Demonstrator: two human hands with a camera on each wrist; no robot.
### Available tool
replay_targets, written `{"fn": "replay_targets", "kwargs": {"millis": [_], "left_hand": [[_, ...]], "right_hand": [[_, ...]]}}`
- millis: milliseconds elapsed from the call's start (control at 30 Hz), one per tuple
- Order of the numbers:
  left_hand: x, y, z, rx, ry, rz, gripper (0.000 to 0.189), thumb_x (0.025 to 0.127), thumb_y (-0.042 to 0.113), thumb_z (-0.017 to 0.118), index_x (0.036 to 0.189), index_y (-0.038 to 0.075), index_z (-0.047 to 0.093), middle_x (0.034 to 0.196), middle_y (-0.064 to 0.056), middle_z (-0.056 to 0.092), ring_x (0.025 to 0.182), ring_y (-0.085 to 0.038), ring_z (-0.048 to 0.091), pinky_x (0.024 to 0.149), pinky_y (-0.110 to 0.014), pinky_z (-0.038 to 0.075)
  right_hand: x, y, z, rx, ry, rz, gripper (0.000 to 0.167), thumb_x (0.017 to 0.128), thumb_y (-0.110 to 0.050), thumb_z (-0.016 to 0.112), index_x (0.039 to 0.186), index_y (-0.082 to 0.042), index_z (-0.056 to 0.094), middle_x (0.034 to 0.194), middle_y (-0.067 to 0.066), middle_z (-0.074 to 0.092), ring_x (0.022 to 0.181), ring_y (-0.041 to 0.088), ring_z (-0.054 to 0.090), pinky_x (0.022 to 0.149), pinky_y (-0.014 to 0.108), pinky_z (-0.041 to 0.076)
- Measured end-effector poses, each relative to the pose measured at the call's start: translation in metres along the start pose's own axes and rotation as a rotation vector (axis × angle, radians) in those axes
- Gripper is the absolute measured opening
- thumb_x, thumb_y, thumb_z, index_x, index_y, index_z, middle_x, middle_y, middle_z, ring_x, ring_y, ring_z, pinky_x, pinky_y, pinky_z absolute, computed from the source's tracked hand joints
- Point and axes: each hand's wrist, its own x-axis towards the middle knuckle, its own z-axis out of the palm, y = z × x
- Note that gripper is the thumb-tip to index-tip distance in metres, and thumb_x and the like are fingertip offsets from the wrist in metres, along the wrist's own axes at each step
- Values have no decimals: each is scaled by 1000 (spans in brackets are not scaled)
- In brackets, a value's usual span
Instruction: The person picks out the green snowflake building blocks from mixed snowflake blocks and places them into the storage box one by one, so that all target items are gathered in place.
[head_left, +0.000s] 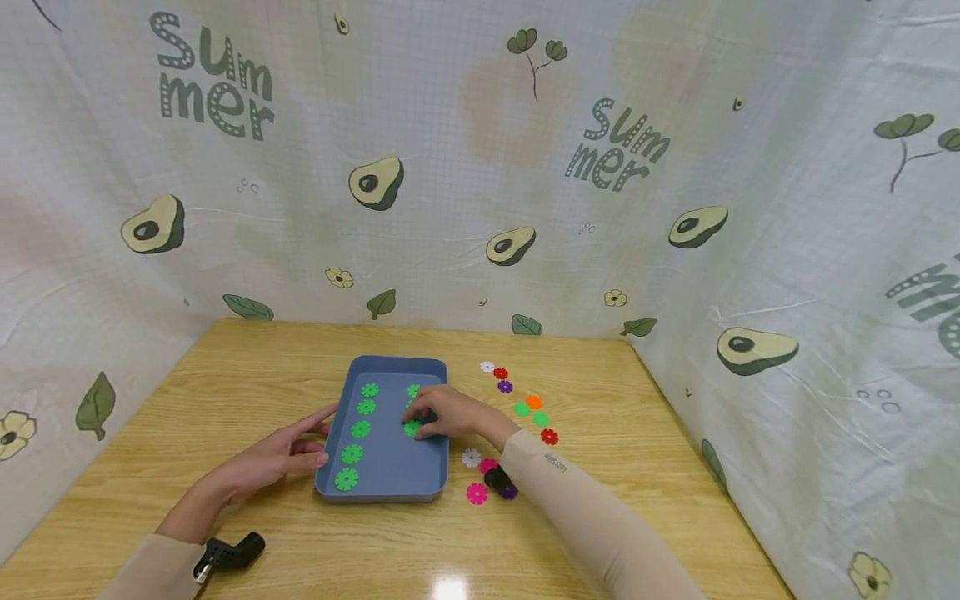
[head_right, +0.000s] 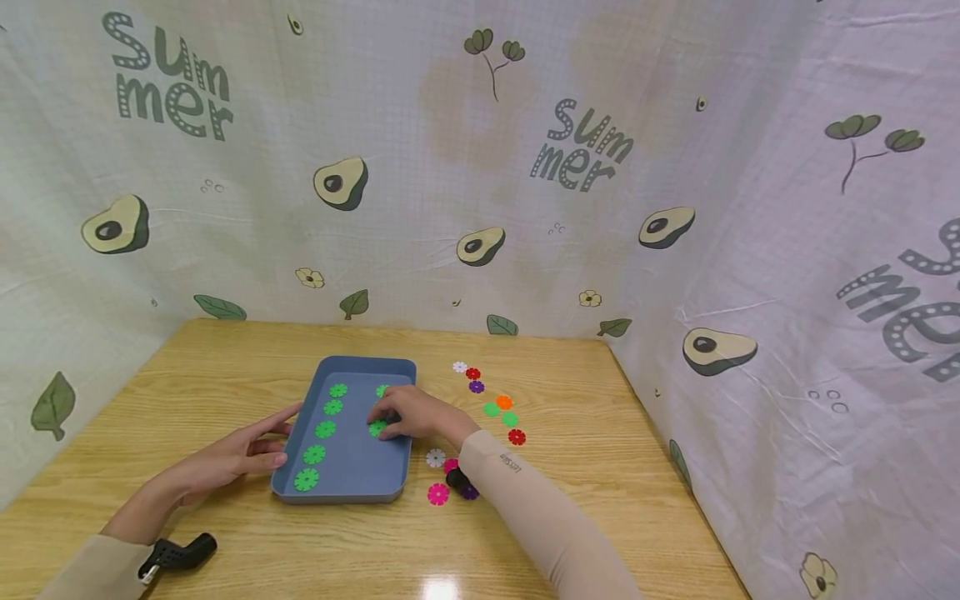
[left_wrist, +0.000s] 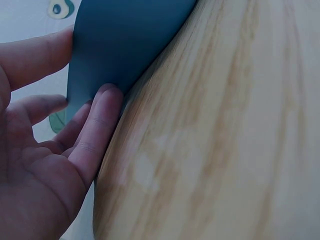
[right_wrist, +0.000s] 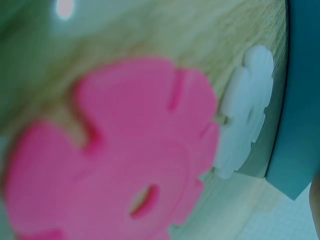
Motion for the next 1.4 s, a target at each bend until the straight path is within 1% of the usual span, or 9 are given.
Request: {"fn": "replay_targets", "kwargs": {"millis": [133, 300, 433, 567, 700, 867, 1000, 1233, 1400], "left_hand": [[0, 1, 0, -2, -3, -1, 84, 108, 20, 65, 173, 16, 11, 154, -28, 31, 131, -37, 49, 95, -24, 50], [-1, 1, 0, 1, 0, -6, 84, 108, 20, 65, 173, 16, 12, 154, -28, 31, 130, -36, 49, 95, -23, 49], [-1, 2, 0, 0, 1, -5, 84, 108, 20, 65, 173, 16, 12, 153, -29, 31, 129, -36, 49, 95, -23, 50], [-1, 2, 0, 0, 2, -1, 83, 108, 20, 64, 173, 15, 12, 153, -29, 31, 128, -36, 49, 95, -23, 50], [-1, 1, 0, -17, -6, 9, 83, 109, 18, 64, 173, 14, 11, 152, -29, 32, 129, -37, 50, 95, -23, 50], [-1, 1, 1, -23, -12, 18, 83, 109, 18, 63, 172, 13, 10, 152, -30, 33, 130, -37, 51, 96, -22, 50], [-1, 1, 1, -14, -10, 14, 83, 109, 19, 63, 173, 13, 11, 153, -29, 33, 131, -38, 51, 96, -22, 50], [0, 2, 1, -6, -7, 18, 83, 109, 19, 63, 173, 13, 11, 153, -29, 33, 132, -38, 50, 96, -22, 50], [0, 1, 1, -12, -13, 24, 82, 109, 18, 63, 172, 12, 10, 154, -29, 32, 133, -39, 49, 96, -23, 50]], "right_hand": [[0, 1, -1, 0, 13, -18, 32, 98, -24, 80, 129, -14, 78, 114, 2, 67, 101, 15, 62, 89, 18, 49], [0, 2, -1, 1, 28, -38, 34, 97, -27, 81, 128, -14, 78, 116, 3, 68, 104, 15, 63, 93, 22, 51], [-1, 3, -2, 1, 43, -42, 34, 96, -29, 82, 128, -15, 78, 121, 2, 70, 110, 15, 63, 99, 24, 51], [-3, 2, -5, -9, 66, -49, 36, 95, -29, 83, 128, -15, 78, 125, 2, 71, 117, 19, 63, 104, 24, 49], [-9, 0, -10, -49, 77, -59, 37, 95, -30, 83, 129, -15, 77, 129, 1, 70, 123, 18, 62, 110, 27, 46], [-27, 1, -14, -61, 97, -52, 38, 94, -31, 84, 128, -15, 77, 136, 1, 66, 132, 18, 57, 116, 34, 43], [-47, 5, -18, -20, 117, -30, 41, 94, -30, 85, 130, -13, 76, 143, 6, 64, 137, 22, 53, 118, 39, 41], [-88, 16, -27, 64, 167, -12, 48, 94, -27, 85, 137, -10, 72, 148, 14, 59, 140, 29, 51, 115, 49, 44], [-114, 29, -32, 65, 196, 29, 54, 94, -30, 84, 142, -9, 67, 151, 14, 56, 142, 30, 50, 115, 54, 44]]}}
